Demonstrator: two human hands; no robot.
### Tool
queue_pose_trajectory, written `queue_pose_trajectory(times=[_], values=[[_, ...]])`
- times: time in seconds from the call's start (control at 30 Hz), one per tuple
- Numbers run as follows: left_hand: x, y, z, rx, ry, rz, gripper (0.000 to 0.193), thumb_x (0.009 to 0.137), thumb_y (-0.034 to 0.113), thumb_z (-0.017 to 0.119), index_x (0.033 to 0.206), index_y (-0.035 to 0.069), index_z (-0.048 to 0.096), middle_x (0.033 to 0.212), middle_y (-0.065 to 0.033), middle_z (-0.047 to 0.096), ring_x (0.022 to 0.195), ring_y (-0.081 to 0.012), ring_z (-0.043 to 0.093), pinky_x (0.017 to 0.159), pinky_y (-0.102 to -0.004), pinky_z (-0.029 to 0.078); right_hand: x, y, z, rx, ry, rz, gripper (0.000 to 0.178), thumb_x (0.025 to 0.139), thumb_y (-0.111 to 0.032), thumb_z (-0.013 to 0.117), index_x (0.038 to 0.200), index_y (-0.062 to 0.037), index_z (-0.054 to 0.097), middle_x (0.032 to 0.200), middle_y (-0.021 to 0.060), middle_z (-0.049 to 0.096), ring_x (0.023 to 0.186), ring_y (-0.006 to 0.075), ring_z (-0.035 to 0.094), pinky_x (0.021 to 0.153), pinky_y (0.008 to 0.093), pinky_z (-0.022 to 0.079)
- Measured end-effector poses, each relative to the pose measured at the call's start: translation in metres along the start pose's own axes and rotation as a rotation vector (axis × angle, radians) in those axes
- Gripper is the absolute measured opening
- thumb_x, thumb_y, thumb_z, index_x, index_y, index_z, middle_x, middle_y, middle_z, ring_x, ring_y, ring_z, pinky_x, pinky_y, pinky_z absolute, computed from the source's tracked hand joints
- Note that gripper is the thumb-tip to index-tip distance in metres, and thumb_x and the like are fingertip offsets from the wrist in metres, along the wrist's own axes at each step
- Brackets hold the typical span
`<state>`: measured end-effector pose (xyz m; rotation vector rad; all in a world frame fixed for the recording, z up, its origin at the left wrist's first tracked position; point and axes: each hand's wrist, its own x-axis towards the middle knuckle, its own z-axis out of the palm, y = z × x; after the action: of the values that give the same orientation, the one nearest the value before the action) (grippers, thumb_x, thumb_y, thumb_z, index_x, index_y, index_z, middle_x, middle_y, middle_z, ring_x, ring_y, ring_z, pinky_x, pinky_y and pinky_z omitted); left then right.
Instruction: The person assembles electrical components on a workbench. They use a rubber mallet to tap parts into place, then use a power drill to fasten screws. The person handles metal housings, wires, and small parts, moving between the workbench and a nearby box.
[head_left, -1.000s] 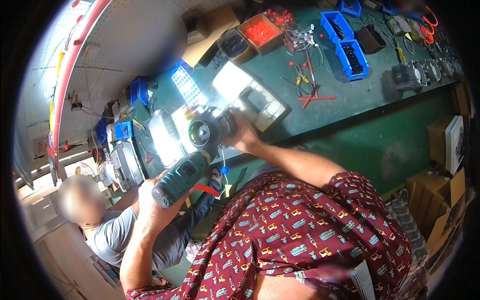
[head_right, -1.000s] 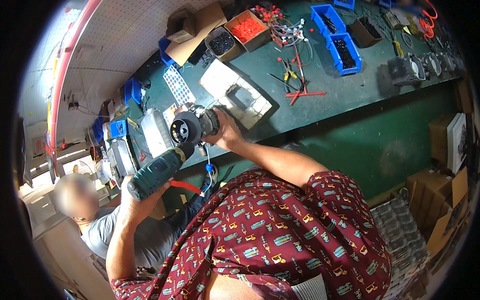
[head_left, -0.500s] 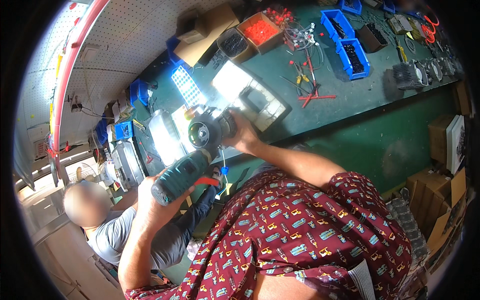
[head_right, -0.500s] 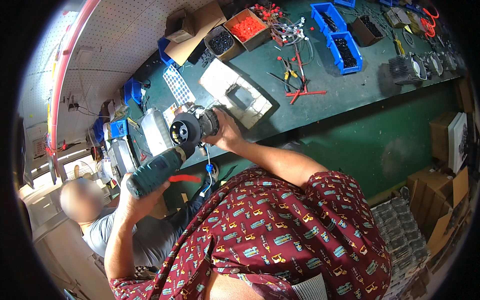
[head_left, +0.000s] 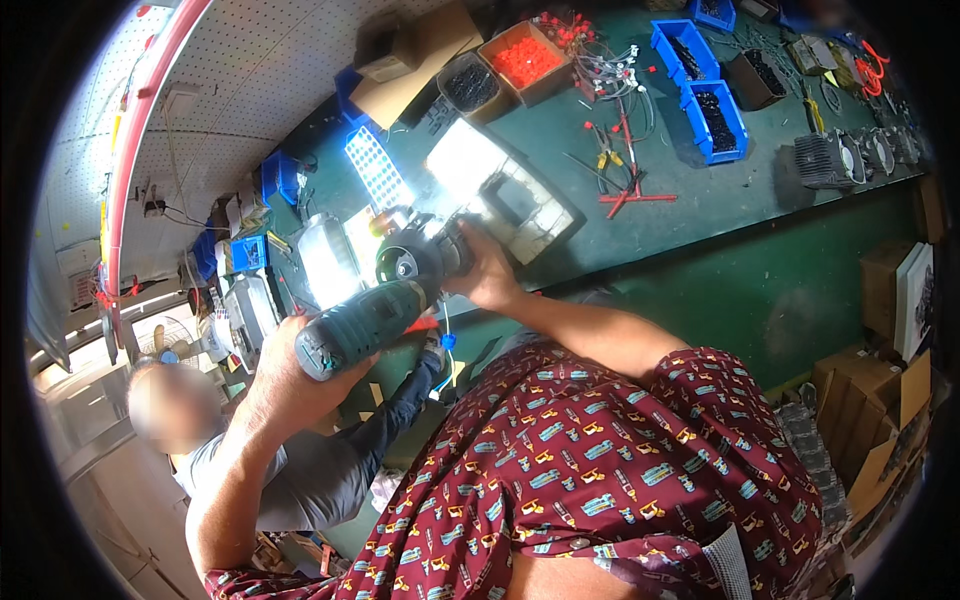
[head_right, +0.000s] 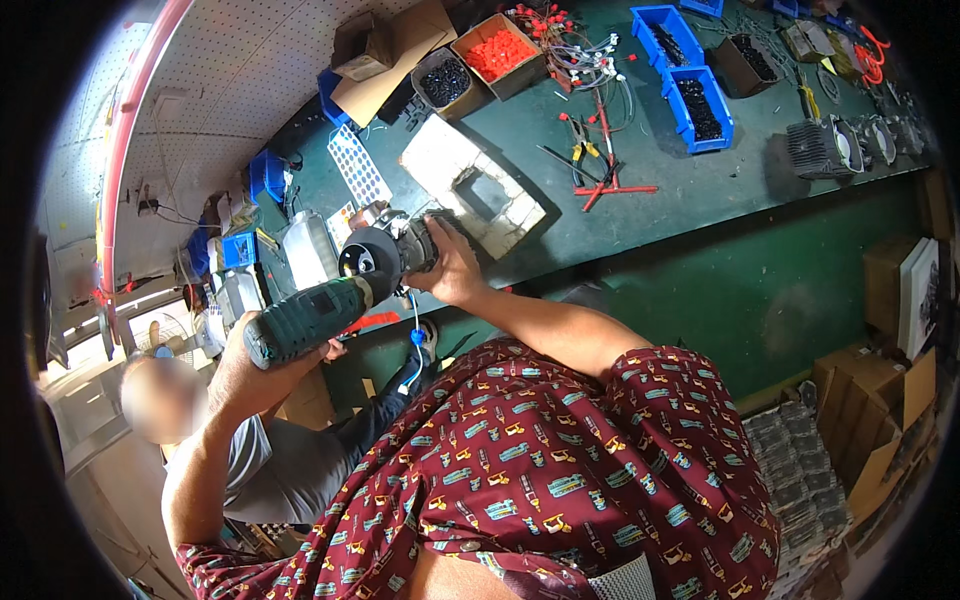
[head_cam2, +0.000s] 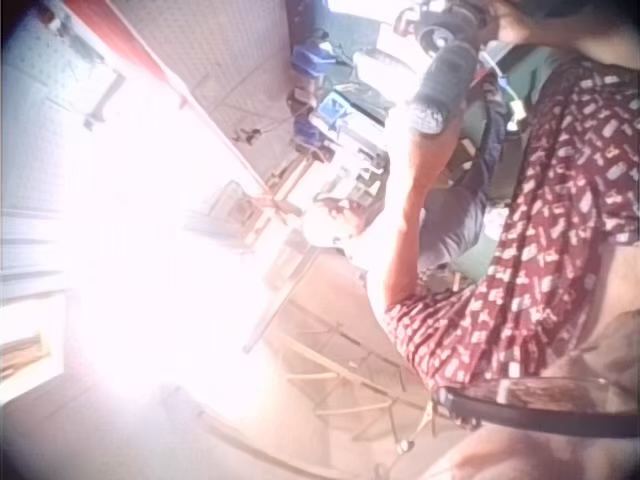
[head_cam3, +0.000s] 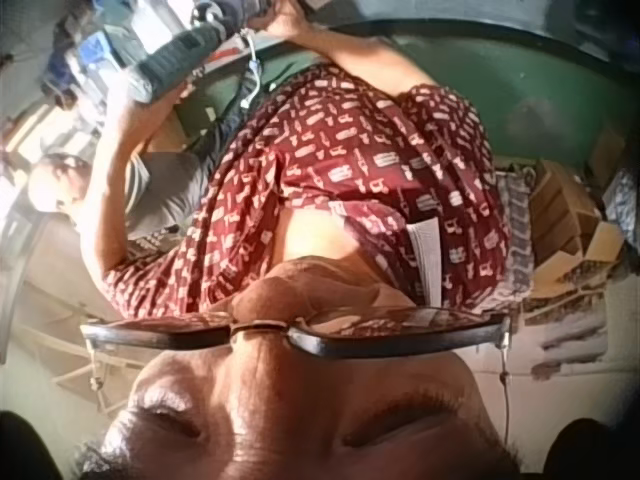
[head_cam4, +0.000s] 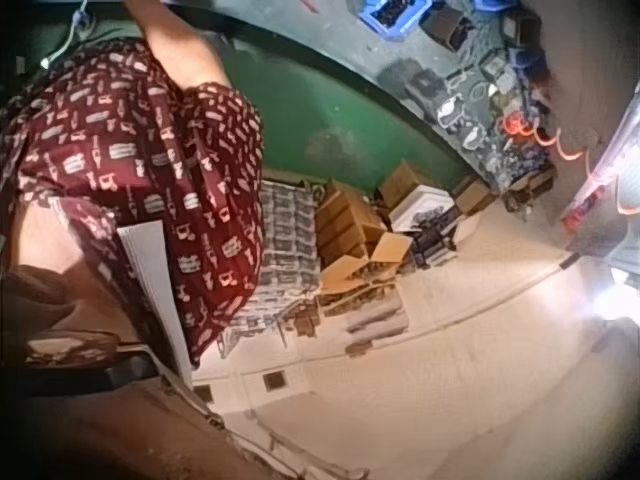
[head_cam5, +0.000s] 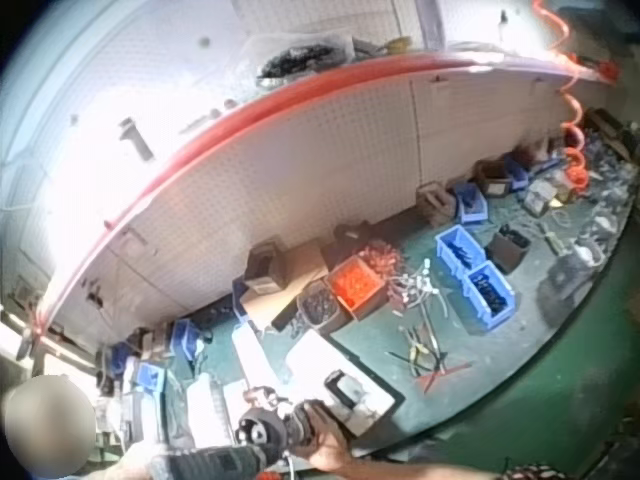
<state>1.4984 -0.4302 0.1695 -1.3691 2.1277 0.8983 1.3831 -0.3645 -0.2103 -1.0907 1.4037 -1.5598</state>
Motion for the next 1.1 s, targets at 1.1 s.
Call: queue_pose_trajectory(times=[1.1], values=[[-0.002, -0.004, 0.009, -0.01, 0.066, 0.013, 0.032, 0.082, 0.017, 0.08, 0.11, 0.003, 0.072, 0.084, -0.0116, 0.074, 0.074, -0.0152, 0.067, 0.074, -0.0338, 0.057, -0.001, 0.009, 0.013, -0.019, -0.009, 0.013, 0.106, 0.055, -0.03, 0.094, 0.141, 0.0068, 0.045, 0.131, 0.0271, 0.057, 0.123, 0.0434, 0.056, 0.106, 0.0462, 0.045]])
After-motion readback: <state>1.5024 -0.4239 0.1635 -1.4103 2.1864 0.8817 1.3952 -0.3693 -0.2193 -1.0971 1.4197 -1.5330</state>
